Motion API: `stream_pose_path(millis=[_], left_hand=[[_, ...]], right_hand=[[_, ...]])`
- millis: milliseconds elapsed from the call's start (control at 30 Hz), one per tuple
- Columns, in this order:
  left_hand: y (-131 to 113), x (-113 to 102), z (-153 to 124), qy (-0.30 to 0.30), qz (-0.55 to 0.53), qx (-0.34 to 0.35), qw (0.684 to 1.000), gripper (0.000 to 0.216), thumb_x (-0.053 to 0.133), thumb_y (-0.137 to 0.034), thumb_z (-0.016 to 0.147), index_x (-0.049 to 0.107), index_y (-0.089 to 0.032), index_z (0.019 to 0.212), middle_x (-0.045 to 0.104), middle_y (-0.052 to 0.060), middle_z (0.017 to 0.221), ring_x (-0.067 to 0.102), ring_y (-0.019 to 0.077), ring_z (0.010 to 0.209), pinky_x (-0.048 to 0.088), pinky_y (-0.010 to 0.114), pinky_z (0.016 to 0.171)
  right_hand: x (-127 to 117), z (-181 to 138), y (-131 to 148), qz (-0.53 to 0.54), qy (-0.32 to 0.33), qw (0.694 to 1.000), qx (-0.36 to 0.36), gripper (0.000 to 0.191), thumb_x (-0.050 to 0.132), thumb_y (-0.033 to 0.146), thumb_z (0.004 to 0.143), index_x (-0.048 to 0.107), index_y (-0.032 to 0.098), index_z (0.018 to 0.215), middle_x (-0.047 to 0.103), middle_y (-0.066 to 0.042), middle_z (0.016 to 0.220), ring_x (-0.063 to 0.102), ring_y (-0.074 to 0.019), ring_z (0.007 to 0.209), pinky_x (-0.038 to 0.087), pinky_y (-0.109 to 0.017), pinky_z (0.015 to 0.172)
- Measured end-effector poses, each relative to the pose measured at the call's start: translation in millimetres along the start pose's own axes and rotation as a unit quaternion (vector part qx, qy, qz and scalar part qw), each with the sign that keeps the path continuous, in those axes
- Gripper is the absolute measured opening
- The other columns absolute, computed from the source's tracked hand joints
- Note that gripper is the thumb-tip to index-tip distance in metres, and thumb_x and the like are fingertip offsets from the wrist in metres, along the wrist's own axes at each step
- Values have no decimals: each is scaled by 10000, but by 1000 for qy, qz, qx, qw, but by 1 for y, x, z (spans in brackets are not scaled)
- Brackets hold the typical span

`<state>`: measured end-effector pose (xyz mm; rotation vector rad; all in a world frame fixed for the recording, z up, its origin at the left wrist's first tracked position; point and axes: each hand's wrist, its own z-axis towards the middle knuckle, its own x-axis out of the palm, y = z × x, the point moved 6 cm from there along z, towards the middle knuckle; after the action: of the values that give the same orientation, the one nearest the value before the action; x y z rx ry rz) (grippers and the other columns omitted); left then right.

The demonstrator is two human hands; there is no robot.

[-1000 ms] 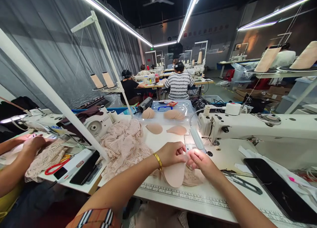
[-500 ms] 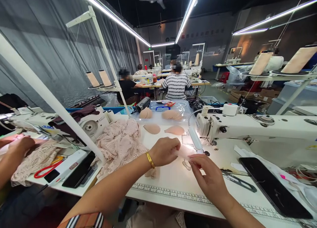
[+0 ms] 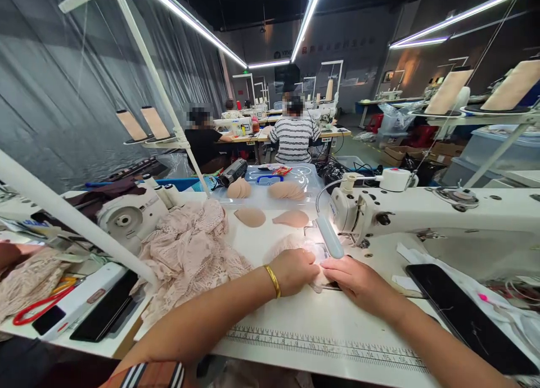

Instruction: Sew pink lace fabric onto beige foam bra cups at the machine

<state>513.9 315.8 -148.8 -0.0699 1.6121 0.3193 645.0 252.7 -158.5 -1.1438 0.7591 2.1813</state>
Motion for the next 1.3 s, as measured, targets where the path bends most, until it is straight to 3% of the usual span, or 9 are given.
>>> stream_pose_path(millis=[167,267,633,767,900,1033,1300], left_hand=[[-3,10,-3,-125,-9,14,992,207,544,-161,955,573,-166,751,597,56,863,541,187,780,449,316,711],[-4,14,-5,-164,-15,29,986,220,511,-165,983,555,-169,767,587,43,846,516,175,762,452,316,762],[-1,11,-4,-176,-70,-10,982,252,460,-261,1019,597,-166,830,608,58,910,498,186,795,440,317,752],[-4,10,-4,-191,-80,14,978,288,415,-240,1027,605,-158,827,636,65,898,497,176,759,445,325,774],[-1,13,7,-172,-77,46,981,280,434,-217,1022,597,-153,803,622,49,825,534,165,741,442,326,802],[9,17,25,-148,-80,75,983,240,480,-248,1013,618,-156,839,667,65,890,593,190,834,463,350,868],[28,24,46,-177,-106,82,975,175,541,-244,982,683,-169,911,737,70,1023,641,205,948,488,368,935]], right_hand=[[-3,-7,-6,2,30,999,39,407,407,26,955,646,243,1204,666,-76,1037,524,-226,886,490,-363,740],[-1,-8,-8,12,47,997,56,382,417,43,957,655,240,1182,629,-70,956,508,-232,873,467,-352,706],[1,-7,-14,21,70,994,84,387,399,74,971,638,254,1215,598,-75,978,524,-242,911,471,-348,710],[1,-8,-13,15,68,994,88,397,405,67,958,651,265,1199,600,-75,977,535,-242,903,474,-342,702],[-1,-7,-14,-3,53,993,104,354,442,79,956,678,276,1130,584,-52,884,538,-227,821,457,-320,656],[-5,-8,-20,-24,23,990,134,273,458,124,963,675,280,1018,583,-42,846,559,-220,774,426,-301,589],[3,-17,-37,-70,27,981,181,208,414,106,944,526,248,842,548,-12,823,504,-170,636,357,-294,535]])
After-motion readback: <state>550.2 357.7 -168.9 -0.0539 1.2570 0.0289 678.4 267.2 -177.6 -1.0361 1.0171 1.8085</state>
